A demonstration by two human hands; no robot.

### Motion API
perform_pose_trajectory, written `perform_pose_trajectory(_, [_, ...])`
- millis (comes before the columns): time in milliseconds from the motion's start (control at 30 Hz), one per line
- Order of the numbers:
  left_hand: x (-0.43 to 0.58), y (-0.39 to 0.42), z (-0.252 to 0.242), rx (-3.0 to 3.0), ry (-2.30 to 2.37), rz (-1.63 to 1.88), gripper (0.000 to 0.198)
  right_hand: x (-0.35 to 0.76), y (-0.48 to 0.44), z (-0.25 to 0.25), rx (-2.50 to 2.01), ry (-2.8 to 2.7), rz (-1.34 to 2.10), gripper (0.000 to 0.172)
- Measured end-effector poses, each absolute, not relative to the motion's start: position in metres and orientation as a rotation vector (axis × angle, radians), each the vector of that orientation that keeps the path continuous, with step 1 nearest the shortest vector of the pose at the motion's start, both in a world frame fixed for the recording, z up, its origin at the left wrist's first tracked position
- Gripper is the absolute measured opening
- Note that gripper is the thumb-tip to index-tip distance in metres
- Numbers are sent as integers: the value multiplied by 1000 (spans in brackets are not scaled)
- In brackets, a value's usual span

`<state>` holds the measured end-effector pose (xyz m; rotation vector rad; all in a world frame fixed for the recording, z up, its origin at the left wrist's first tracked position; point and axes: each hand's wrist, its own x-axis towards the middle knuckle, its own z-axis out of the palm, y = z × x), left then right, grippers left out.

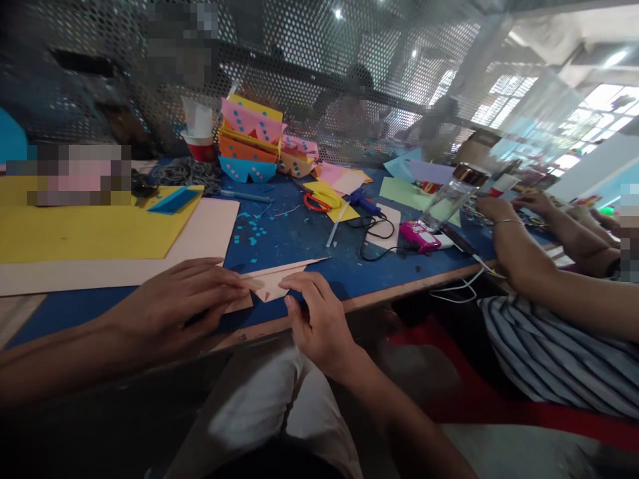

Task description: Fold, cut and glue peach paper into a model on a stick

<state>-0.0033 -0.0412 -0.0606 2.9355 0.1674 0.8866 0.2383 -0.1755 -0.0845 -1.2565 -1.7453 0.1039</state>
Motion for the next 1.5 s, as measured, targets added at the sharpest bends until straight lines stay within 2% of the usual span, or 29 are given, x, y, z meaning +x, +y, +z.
perform_pose_trajectory(167, [-3,-41,-58,2928,152,868,30,239,-171,-77,-1278,-1815,33,24])
perform_pose_trajectory(467, [-5,-41,-66,2887,247,831,30,251,-137,-57,-1570,-2173,-153,26])
perform_pose_trajectory(667, [-6,-38,-66,2918,206,879,30,259,-137,-56,-1629,-2103,-16,18])
perform_pose_trajectory(833, [-6,-39,-62,2889,242,1020,29,272,-142,-51,-1626,-2014,169,18])
perform_pose_trajectory(1067, [-5,-36,-60,2885,443,993,30,299,-158,-44,-1582,-1901,356,16])
perform_pose_trajectory(1167, [-5,-34,-59,2925,522,982,35,307,-163,-44,-1577,-1844,371,15])
perform_pose_trajectory(1300, [-8,-37,-52,2932,571,1145,45,307,-160,-49,-1622,-1717,370,15])
perform_pose_trajectory(1500, [-3,-40,-55,2952,337,1147,32,294,-147,-53,-1713,-1617,416,15])
